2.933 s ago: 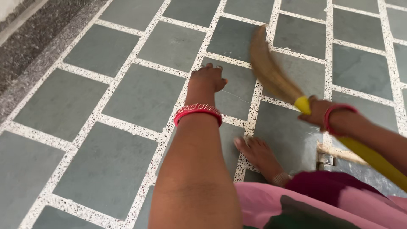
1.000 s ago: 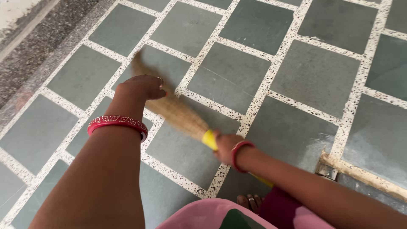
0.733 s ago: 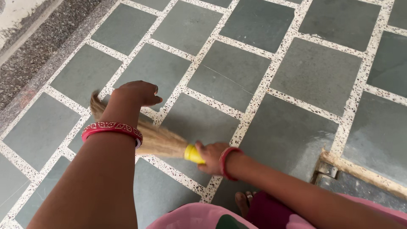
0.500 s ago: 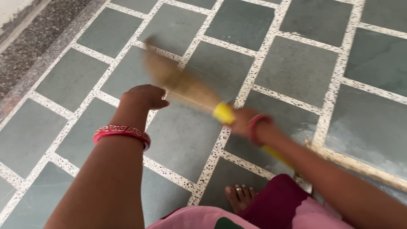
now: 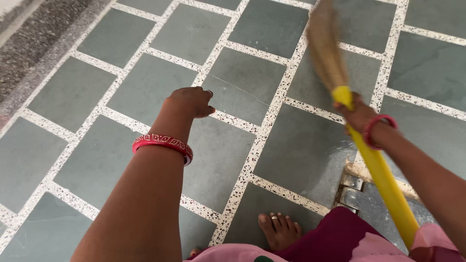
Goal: The person sweeps debris across a tiled floor using a broom with a yellow handle, using their other hand to gather material or point at the floor.
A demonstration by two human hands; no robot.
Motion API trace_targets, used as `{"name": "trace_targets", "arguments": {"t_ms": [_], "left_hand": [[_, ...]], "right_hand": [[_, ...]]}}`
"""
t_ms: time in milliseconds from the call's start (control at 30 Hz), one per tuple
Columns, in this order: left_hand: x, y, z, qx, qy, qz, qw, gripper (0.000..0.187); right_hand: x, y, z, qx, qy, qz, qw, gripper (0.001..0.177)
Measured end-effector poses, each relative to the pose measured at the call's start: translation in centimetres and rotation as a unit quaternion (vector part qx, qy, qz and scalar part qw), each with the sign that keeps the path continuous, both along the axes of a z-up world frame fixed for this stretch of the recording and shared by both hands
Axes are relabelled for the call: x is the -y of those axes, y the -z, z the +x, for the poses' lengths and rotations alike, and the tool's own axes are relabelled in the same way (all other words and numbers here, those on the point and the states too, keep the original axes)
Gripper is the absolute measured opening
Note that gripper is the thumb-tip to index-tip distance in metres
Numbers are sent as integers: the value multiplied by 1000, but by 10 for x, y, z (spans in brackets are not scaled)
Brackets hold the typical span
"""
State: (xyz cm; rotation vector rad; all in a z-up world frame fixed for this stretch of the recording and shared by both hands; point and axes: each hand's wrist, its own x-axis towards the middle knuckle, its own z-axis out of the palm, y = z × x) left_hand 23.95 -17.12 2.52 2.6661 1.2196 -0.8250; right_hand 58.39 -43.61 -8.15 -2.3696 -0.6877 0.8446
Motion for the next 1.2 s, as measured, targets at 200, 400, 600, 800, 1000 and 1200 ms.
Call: {"name": "trace_targets", "arguments": {"t_ms": [200,400,600,800,1000,1200], "left_hand": [[-8,19,-13,-2,-13,-11,1000,53],[-25,31,-56,18,10,20,1000,59],[-24,23,-111,-44,-48,-1,998,54],[-26,9,-166,-76,-91,-16,993,52],[-61,-26,-208,-39,-117,40,992,57],[-73,-69,-255,-30,-116,74,990,54]], "right_hand": [[-58,-10,-94,4,-173,-43,984,90],[-94,-6,-217,32,-391,-63,918,82],[-94,17,-326,30,-551,3,834,81],[-128,-11,-334,-12,-610,-18,792,80],[-216,-12,-211,91,-454,8,887,48],[-283,-22,-160,29,-202,-42,978,55]]}}
